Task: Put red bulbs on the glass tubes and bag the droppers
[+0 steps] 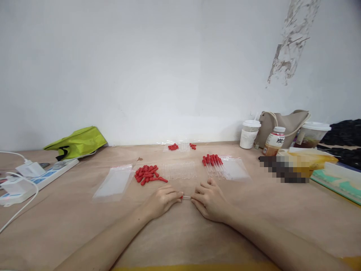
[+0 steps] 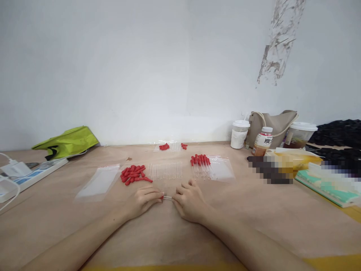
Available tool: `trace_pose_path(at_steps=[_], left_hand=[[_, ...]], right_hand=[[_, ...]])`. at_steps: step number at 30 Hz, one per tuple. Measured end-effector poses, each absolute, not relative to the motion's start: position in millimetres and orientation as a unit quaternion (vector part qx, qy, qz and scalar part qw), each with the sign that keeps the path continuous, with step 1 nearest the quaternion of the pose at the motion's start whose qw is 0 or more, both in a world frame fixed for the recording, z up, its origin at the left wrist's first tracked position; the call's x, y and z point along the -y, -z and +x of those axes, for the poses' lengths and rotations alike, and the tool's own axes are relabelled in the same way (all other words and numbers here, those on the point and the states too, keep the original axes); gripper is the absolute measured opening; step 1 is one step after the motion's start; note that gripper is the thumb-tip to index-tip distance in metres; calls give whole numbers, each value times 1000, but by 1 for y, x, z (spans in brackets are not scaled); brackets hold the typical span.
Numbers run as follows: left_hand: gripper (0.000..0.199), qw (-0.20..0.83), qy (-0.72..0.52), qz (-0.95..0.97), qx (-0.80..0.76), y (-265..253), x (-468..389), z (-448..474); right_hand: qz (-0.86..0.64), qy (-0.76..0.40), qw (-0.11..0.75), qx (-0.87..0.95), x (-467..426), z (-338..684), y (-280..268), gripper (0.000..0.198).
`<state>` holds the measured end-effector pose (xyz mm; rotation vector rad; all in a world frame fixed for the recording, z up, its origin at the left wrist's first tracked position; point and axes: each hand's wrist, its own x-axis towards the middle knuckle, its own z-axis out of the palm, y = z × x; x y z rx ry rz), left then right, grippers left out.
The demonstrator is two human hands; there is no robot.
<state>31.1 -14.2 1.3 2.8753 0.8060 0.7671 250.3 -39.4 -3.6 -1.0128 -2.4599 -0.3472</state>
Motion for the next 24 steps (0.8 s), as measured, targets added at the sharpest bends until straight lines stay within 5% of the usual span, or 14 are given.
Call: trace_pose_path(at_steps=[6, 11, 24], left_hand=[[31, 93, -326, 867, -366, -2, 14, 31], [14, 102, -293, 886, -344, -3, 13, 32], [14, 107, -283, 890, -341, -1, 11, 31]], right_hand=[[-511, 72, 251, 819, 30, 262, -7, 26], [-667, 17, 290, 686, -15, 274, -19, 38], [-752, 36, 208, 625, -71, 263, 1, 37]])
